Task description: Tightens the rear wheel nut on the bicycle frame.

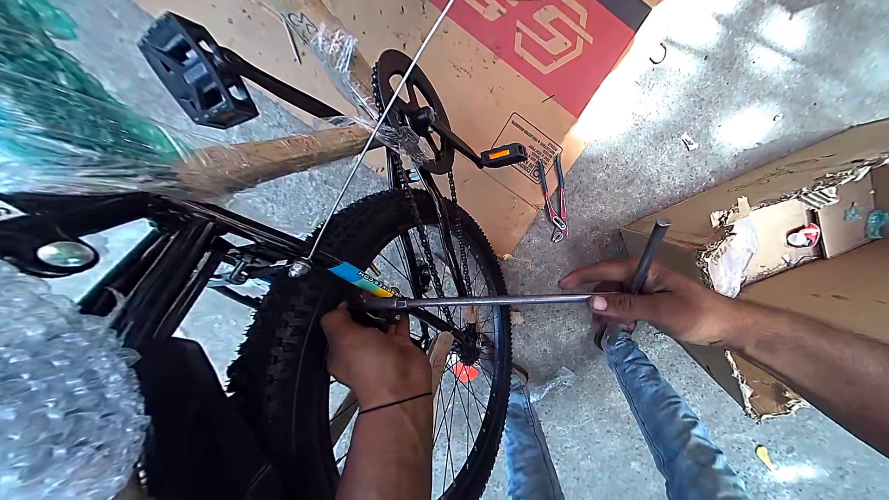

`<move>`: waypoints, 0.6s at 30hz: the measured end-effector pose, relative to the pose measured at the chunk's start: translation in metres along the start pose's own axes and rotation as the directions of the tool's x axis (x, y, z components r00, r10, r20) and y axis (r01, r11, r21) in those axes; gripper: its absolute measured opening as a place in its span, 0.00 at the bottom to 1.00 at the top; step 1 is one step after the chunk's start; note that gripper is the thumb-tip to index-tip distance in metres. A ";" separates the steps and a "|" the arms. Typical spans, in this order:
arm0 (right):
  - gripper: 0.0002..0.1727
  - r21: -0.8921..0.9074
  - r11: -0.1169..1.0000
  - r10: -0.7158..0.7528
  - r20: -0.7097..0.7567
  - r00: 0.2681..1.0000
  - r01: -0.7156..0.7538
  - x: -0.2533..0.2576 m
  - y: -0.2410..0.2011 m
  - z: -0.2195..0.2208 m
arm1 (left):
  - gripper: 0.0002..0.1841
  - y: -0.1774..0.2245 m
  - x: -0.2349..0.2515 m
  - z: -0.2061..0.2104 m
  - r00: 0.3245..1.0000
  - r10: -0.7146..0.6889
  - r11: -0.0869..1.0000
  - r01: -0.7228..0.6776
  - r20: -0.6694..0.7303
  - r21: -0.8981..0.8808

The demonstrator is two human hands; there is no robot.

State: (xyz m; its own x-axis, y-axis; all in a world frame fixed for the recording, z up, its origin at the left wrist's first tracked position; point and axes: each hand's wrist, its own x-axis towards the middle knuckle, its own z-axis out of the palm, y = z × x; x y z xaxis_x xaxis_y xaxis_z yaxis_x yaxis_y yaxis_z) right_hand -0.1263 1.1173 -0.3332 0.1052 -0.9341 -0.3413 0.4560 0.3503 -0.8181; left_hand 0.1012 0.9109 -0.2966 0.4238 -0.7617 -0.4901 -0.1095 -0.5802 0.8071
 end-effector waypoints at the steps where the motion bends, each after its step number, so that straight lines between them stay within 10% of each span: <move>1: 0.19 0.006 1.000 -0.020 0.023 1.000 0.020 0.004 0.000 0.004 | 0.17 0.000 0.000 0.000 1.000 -0.001 1.000 0.001 -0.004 0.002; 10: 0.18 -0.608 0.742 -0.167 0.241 0.956 0.282 0.029 -0.063 -0.009 | 0.17 0.003 0.001 0.003 1.000 -0.008 1.000 0.008 -0.026 0.000; 18: 0.20 -0.619 0.737 -0.126 0.268 0.955 0.271 0.022 -0.046 -0.007 | 0.18 0.001 0.002 0.005 0.999 -0.001 0.999 0.003 -0.047 0.040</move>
State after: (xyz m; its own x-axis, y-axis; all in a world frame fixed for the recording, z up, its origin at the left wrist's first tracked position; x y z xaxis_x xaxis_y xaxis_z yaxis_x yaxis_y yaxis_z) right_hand -0.1509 1.0809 -0.3061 0.2795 -0.9551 -0.0985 -0.1830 0.0478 -0.9820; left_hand 0.0974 0.9069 -0.2981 0.4653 -0.7467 -0.4753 -0.1444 -0.5938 0.7915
